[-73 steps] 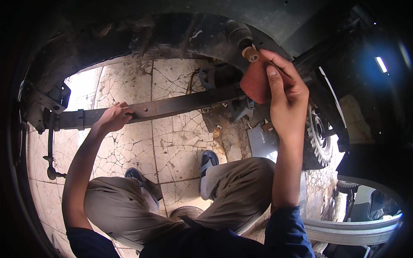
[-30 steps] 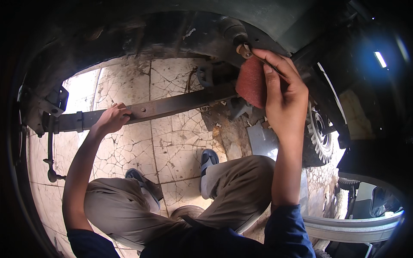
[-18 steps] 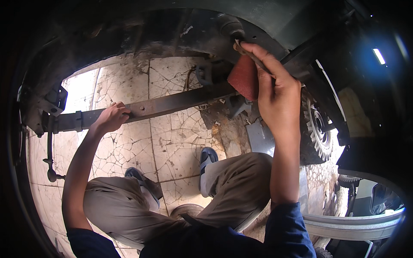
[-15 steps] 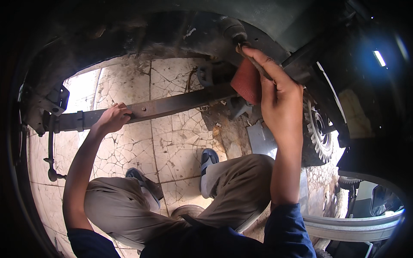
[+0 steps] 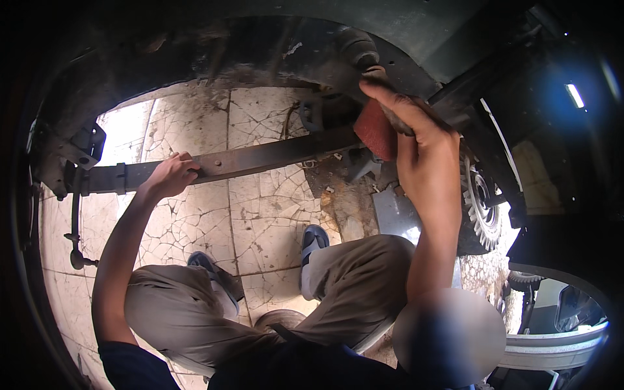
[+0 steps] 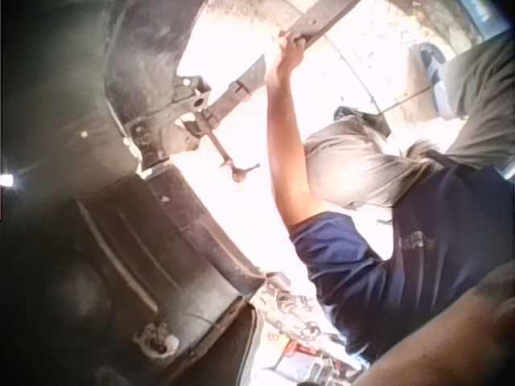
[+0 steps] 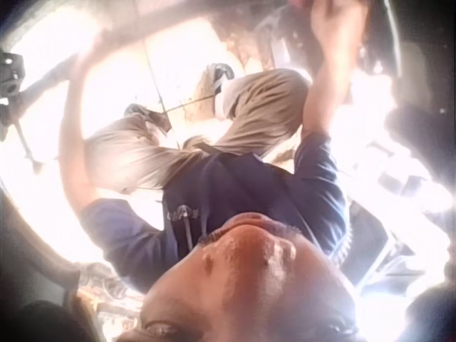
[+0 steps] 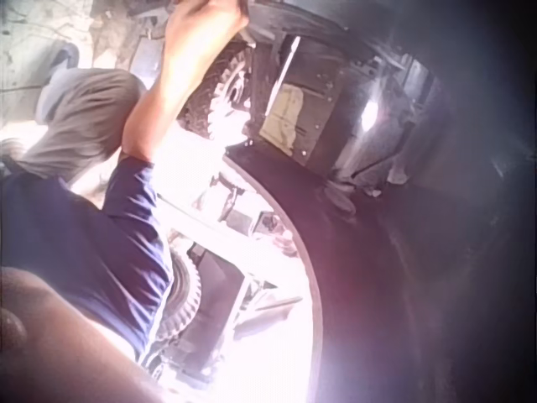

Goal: The person sits on the floor under a vehicle and uses a sanding block to sand a metal bar and a nearby suspension mount. The person holds the bar with one hand while sanding with the other, repeatedly rubbing the surfaces.

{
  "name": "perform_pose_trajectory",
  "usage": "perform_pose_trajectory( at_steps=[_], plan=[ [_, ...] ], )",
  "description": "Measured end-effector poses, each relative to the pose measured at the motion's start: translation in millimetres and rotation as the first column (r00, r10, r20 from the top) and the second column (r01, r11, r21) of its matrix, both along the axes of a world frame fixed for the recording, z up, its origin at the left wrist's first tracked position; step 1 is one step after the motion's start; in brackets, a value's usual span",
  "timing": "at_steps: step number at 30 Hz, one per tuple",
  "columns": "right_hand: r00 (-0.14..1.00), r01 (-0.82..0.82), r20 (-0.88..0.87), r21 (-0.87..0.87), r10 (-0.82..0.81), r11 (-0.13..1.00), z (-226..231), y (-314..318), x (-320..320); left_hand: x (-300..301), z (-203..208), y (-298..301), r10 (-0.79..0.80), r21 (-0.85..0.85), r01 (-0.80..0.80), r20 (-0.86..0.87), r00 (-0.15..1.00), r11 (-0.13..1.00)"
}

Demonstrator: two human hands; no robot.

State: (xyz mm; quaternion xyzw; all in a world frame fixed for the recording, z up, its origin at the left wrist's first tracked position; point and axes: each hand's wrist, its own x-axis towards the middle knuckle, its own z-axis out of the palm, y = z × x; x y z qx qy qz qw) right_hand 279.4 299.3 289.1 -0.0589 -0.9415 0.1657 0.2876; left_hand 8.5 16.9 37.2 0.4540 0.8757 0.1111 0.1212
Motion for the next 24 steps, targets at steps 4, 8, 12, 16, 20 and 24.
perform_pose_trajectory(
  at_steps=[4, 8, 12, 16, 20, 24],
  plan=[
    [0.999, -0.045, -0.029, -0.085, 0.043, 0.995, -2.8, 6.9, 2.2, -0.2, -1.8, 0.3, -0.031, 0.028, 0.032, -0.014, 0.999, 0.999],
    [0.995, -0.026, -0.094, -0.015, 0.025, 1.0, -3.9, 2.2, -0.2, 0.0, -4.6, -1.5, -0.026, 0.026, 0.026, -0.016, 1.0, 0.999],
    [0.993, -0.009, -0.116, -0.01, 0.008, 1.0, -3.4, 1.1, -0.5, -4.4, -4.3, 0.9, -0.052, 0.03, 0.052, -0.026, 0.998, 0.998],
    [0.999, 0.001, -0.044, 0.017, 0.0, 1.0, 1.5, -3.3, 1.1, -0.5, 0.3, 0.9, -0.002, -0.01, 0.002, 0.001, 1.0, 1.0],
    [0.999, 0.022, -0.034, 0.033, -0.021, 0.999, 3.1, -3.4, 2.2, -1.9, -1.3, -0.3, -0.012, 0.019, 0.012, -0.003, 1.0, 1.0],
    [0.998, 0.008, -0.064, 0.03, -0.006, 1.0, -0.2, -3.3, 2.1, 3.3, 0.3, 0.1, -0.011, 0.03, 0.011, -0.003, 1.0, 0.999]
  ],
)
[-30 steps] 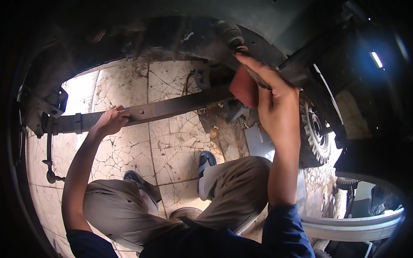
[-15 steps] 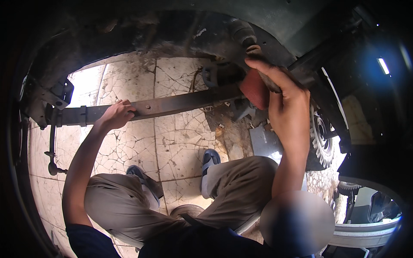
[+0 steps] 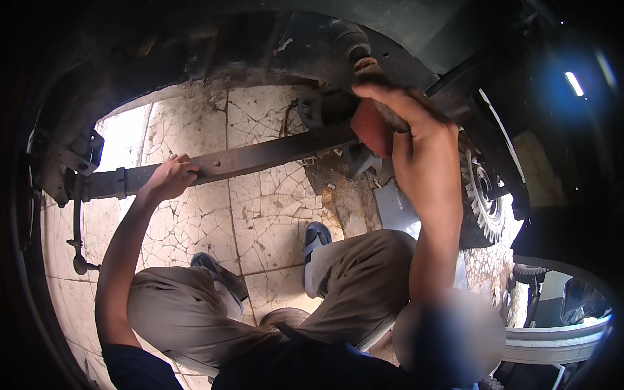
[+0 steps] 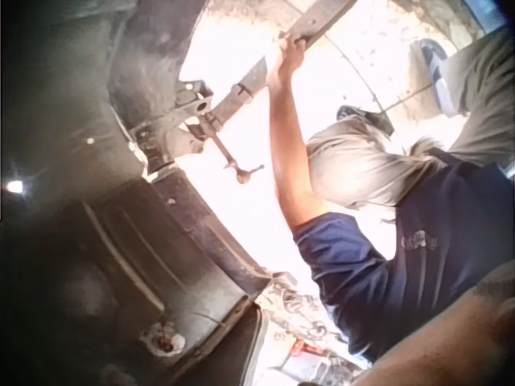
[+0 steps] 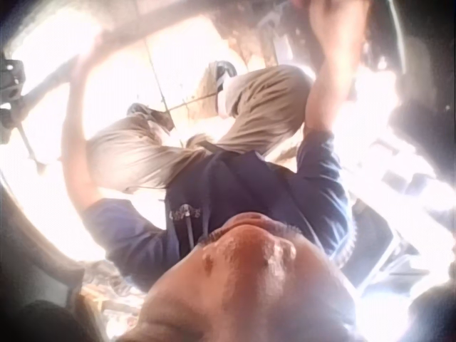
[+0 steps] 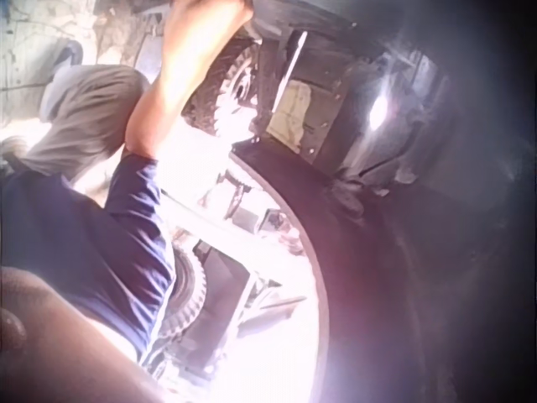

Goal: The person sits on the floor under a vehicle and uses a sanding block to sand a metal bar and a nearby suspension mount. The person holds the bar with one hand while sanding with the other, repeatedly rubbing the surfaces.

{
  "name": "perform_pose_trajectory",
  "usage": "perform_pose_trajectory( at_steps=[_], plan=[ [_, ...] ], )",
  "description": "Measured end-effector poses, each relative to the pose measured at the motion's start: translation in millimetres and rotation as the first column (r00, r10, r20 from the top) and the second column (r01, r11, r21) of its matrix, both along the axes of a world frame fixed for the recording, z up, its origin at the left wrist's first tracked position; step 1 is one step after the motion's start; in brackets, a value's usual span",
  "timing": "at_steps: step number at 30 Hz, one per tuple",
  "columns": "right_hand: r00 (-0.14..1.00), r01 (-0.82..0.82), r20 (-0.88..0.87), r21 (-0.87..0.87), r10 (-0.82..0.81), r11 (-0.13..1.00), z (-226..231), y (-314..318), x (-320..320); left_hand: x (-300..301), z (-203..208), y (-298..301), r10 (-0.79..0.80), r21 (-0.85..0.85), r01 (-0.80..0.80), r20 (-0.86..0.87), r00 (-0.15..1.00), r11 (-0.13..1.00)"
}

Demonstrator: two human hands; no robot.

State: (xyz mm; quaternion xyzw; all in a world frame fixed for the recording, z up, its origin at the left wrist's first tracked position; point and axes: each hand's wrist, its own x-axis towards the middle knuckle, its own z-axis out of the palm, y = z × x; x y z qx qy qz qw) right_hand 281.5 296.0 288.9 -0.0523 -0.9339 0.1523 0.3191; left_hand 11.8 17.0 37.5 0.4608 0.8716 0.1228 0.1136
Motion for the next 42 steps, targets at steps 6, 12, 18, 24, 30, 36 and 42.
perform_pose_trajectory(
  at_steps=[6, 12, 18, 24, 30, 36, 42],
  plan=[
    [0.999, -0.013, -0.04, 0.054, 0.016, 0.998, -3.4, 5.0, -3.9, -3.6, -0.8, 0.4, -0.013, -0.019, 0.013, -0.015, 1.0, 1.0],
    [0.994, -0.078, -0.076, -0.052, 0.074, 0.996, -9.6, 11.5, -6.9, -5.6, -4.9, -2.2, -0.042, 0.018, 0.043, -0.029, 0.999, 0.999],
    [0.966, -0.231, -0.218, -0.503, 0.136, 0.833, -20.2, 22.7, -14.1, -3.3, -2.5, -1.1, -0.027, -0.013, 0.027, -0.023, 0.999, 1.0],
    [0.944, -0.329, -0.296, -0.889, 0.149, 0.319, -18.2, 22.9, -10.1, -8.1, -9.0, -2.1, -0.051, 0.006, 0.051, -0.047, 0.998, 0.999],
    [0.935, -0.353, -0.304, -0.854, 0.184, 0.384, -20.6, 17.0, -10.8, -2.6, -0.8, 0.2, -0.018, -0.002, 0.018, -0.026, 1.0, 1.0],
    [0.871, -0.476, -0.491, -0.853, 0.022, -0.212, -21.1, 10.3, -11.0, -4.2, -4.4, -1.0, -0.024, 0.006, 0.025, -0.032, 0.999, 1.0],
    [0.958, -0.274, -0.267, -0.726, 0.109, 0.63, -28.3, 14.4, -15.0, -3.8, -1.5, -0.3, -0.02, 0.005, 0.02, -0.025, 0.999, 1.0]
  ],
)
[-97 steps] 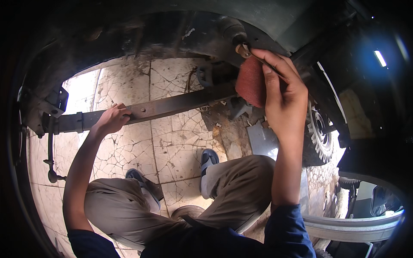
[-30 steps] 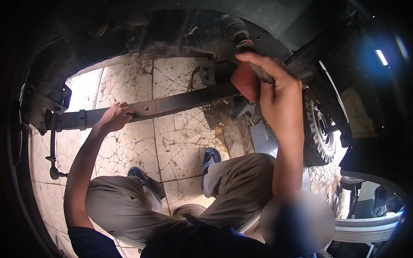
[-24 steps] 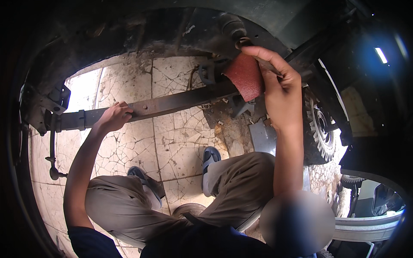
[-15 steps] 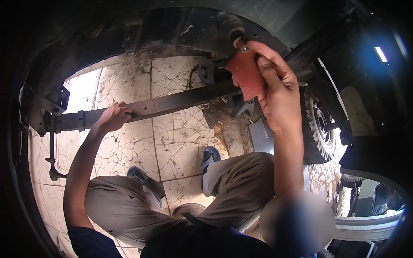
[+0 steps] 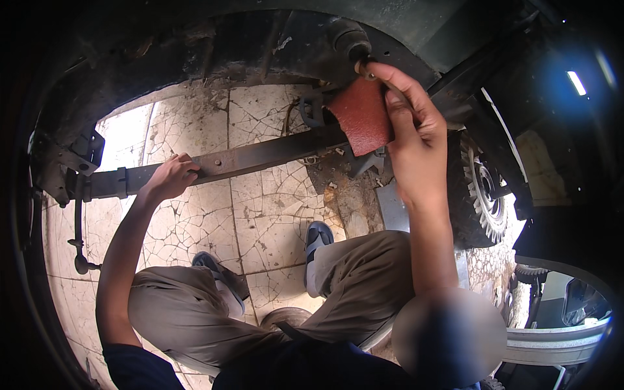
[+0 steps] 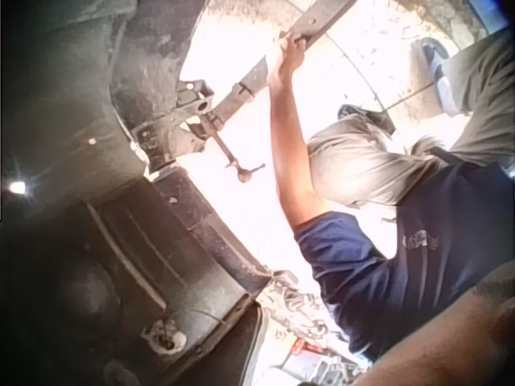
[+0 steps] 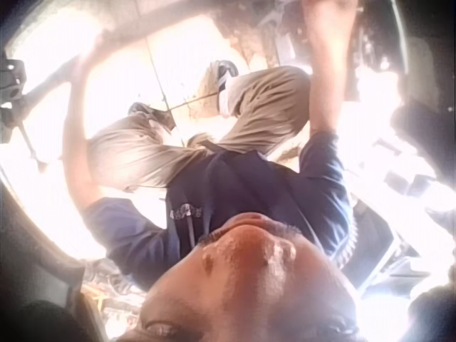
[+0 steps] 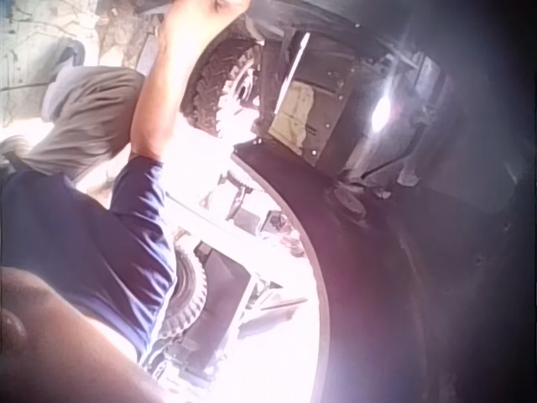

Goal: The person sits on the floor under a vehicle and uses a sanding block to sand a metal bar and a nearby suspension mount. The person holds the bar with one hand while sanding with the other, repeatedly rubbing the surfaces.

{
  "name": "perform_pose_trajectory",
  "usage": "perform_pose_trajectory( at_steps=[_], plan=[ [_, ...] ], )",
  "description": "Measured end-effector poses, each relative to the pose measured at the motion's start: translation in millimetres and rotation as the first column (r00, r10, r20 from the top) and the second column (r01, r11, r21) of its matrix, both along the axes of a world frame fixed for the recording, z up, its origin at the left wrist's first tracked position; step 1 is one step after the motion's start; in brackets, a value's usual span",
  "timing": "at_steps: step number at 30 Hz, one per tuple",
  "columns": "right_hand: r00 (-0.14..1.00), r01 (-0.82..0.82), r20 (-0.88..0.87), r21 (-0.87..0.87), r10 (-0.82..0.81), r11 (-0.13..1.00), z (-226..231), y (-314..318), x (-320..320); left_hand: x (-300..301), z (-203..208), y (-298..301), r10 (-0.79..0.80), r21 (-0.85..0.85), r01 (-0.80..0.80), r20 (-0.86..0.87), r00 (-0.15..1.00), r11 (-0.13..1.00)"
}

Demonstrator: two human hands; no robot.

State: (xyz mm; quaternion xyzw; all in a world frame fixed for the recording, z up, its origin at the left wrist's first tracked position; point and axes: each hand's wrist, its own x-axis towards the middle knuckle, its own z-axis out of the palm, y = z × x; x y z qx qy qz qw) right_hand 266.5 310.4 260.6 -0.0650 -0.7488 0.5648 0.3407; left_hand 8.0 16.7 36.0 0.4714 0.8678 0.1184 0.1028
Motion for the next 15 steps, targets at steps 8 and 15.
perform_pose_trajectory(
  at_steps=[8, 15],
  plan=[
    [0.988, 0.05, 0.084, 0.602, -0.126, 0.797, 13.1, -1.2, 9.8, -0.9, -0.9, -2.3, 0.007, 0.004, -0.007, 0.01, 1.0, 1.0],
    [0.983, 0.101, 0.043, 0.682, -0.179, 0.724, 13.2, -5.0, 8.7, 0.9, 0.2, -0.4, 0.006, 0.007, -0.006, 0.023, 1.0, 1.0]
  ],
)
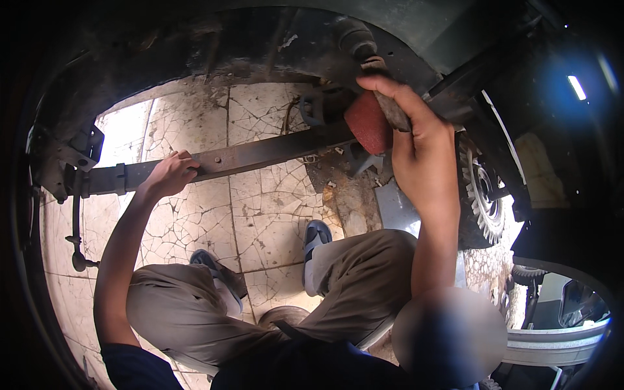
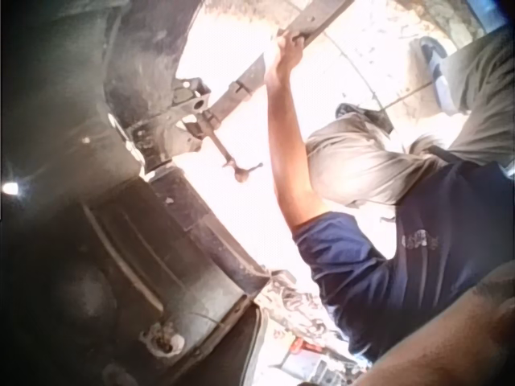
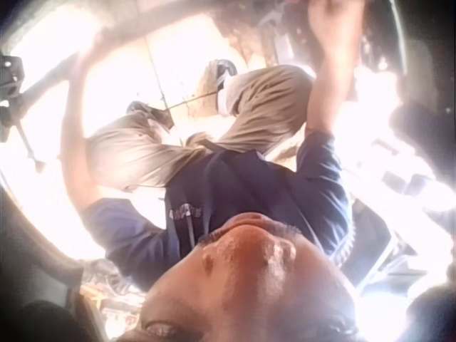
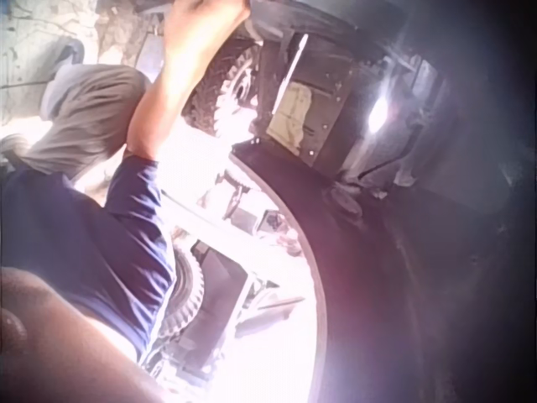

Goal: The person sits on the floor under a vehicle and uses a sanding block to sand a metal bar and a nearby suspension mount. The person holds the bar with one hand while sanding with the other, repeatedly rubbing the surfaces.

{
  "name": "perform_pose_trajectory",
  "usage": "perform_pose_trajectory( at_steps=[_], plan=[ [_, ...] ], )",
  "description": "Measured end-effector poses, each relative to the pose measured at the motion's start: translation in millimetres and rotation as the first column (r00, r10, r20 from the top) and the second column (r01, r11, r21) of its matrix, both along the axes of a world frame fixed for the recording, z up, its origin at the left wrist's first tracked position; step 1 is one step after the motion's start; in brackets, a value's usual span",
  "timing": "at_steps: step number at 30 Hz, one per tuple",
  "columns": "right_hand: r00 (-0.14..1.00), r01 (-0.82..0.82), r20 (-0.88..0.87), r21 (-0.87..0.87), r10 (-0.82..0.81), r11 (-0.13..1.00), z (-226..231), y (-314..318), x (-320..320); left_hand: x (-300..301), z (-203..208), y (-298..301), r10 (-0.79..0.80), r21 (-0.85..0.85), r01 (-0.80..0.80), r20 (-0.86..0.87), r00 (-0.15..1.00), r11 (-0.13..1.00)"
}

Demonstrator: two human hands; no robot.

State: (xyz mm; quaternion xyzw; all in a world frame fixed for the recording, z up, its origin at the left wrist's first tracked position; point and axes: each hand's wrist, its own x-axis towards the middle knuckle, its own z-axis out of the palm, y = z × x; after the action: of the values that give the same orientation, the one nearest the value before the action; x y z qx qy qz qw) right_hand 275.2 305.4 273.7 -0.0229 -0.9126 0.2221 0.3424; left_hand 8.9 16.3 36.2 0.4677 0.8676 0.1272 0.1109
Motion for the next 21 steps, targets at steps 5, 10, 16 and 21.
perform_pose_trajectory(
  at_steps=[5, 10, 16, 21],
  plan=[
    [0.998, 0.045, 0.041, 0.038, -0.047, 0.998, 4.7, -7.4, 1.0, -2.6, -5.0, -1.3, -0.008, -0.011, 0.007, -0.011, 1.0, 1.0],
    [0.999, 0.034, -0.006, 0.151, -0.033, 0.988, 3.0, -3.5, 4.8, 0.3, -3.1, -0.6, -0.014, 0.016, 0.015, -0.033, 0.999, 1.0],
    [0.996, 0.075, 0.033, 0.11, -0.079, 0.991, 5.0, -10.2, 3.7, 0.1, 3.1, 2.5, 0.021, -0.057, -0.021, 0.002, 1.0, 0.998],
    [0.99, 0.061, 0.119, 0.117, -0.075, 0.991, 6.9, -12.0, 12.8, -1.0, -0.1, 1.2, 0.0, -0.031, -0.001, -0.021, 1.0, 1.0]
  ],
)
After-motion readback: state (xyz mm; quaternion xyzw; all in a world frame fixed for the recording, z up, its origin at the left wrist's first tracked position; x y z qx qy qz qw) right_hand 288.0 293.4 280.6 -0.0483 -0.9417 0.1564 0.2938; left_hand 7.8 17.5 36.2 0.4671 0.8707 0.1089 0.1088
